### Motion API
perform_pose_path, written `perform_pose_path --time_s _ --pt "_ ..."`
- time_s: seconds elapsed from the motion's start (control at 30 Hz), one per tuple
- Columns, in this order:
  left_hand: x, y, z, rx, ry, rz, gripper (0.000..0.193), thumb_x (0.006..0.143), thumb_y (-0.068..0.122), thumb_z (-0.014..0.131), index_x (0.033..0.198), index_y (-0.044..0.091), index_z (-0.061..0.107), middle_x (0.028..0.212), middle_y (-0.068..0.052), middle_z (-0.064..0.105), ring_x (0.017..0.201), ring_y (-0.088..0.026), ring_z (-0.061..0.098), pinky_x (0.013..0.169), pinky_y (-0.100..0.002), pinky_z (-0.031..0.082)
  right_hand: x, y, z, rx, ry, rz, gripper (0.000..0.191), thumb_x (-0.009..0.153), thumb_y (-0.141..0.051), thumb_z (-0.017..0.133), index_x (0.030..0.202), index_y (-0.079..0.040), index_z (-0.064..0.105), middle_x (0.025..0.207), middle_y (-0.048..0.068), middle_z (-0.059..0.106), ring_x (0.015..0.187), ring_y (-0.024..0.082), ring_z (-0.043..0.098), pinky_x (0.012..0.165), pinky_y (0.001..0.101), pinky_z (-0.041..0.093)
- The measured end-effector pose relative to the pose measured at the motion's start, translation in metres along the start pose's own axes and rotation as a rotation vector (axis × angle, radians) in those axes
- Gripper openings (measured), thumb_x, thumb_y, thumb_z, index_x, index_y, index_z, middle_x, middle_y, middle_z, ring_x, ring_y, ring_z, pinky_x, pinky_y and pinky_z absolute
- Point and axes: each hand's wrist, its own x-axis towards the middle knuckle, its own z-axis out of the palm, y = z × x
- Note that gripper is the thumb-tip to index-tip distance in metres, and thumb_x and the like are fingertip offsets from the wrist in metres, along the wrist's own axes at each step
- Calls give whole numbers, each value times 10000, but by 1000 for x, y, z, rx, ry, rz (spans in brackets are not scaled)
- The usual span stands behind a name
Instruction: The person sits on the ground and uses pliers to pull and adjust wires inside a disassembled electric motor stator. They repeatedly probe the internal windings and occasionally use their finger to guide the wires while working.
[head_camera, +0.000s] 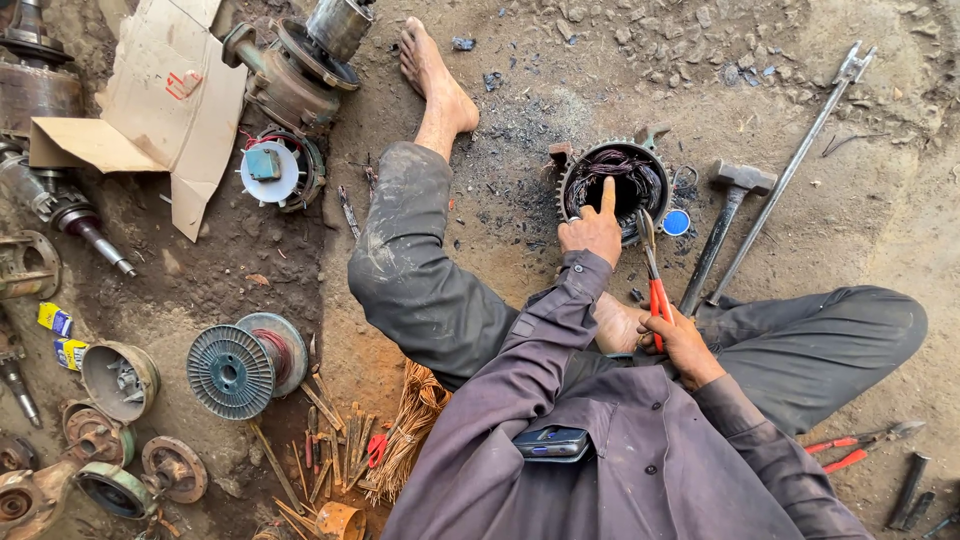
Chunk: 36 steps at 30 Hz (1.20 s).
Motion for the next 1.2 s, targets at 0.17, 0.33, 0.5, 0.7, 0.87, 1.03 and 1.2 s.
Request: perform_pose_path --time_s 0.17,0.33,0.5,0.7,0.87,1.03,1.2 --pt "0 -1 0 4 9 13 827 899 324 705 1623 317 306 837 -74 661 603 -226 656 642 -451 485 -2 -2 1 -21 13 0 504 923 -239 625 1377 -41 537 941 61 637 734 105 576 668 267 489" --pt "0 -2 1 -18 2 12 820 904 325 706 1623 310 312 835 -83 660 592 -226 659 641 -449 485 -2 -2 1 -13 -2 6 510 924 -246 632 1387 -55 540 948 50 627 737 99 565 668 265 487" --pt "1 -1 0 -19 -35 4 813 920 315 701 1630 321 303 825 -88 660 585 -229 665 642 -455 486 -2 -2 1 -11 -3 4 514 922 -244 632 1393 -58 543 948 51 624 737 103 565 666 265 483" --pt "6 -1 -3 -31 -45 -7 814 899 332 702 1616 332 316 872 -88 693 642 -243 685 673 -466 494 -3 -3 2 -11 1 6 506 924 -238 628 1385 -49 537 947 48 626 745 100 571 672 264 488" --pt "16 1 -12 -59 -130 -31 763 928 340 681 1602 342 324 895 -87 713 649 -246 708 650 -461 502 -3 -3 0 -7 0 7 499 925 -230 630 1376 -39 536 942 46 622 742 99 567 673 265 485" --pt "18 -3 -14 -90 -122 -32 809 894 281 690 1609 353 318 886 -89 720 672 -260 723 636 -452 533 -2 -2 0 -32 5 -9 498 926 -235 630 1372 -34 537 938 56 630 735 102 575 672 265 491" --pt "23 -7 -12 -131 -145 -38 834 843 260 702 1589 349 338 857 -90 728 690 -288 724 631 -468 532 -3 -5 1 -38 10 -13 506 923 -247 638 1378 -43 551 934 57 625 725 107 573 659 269 489"
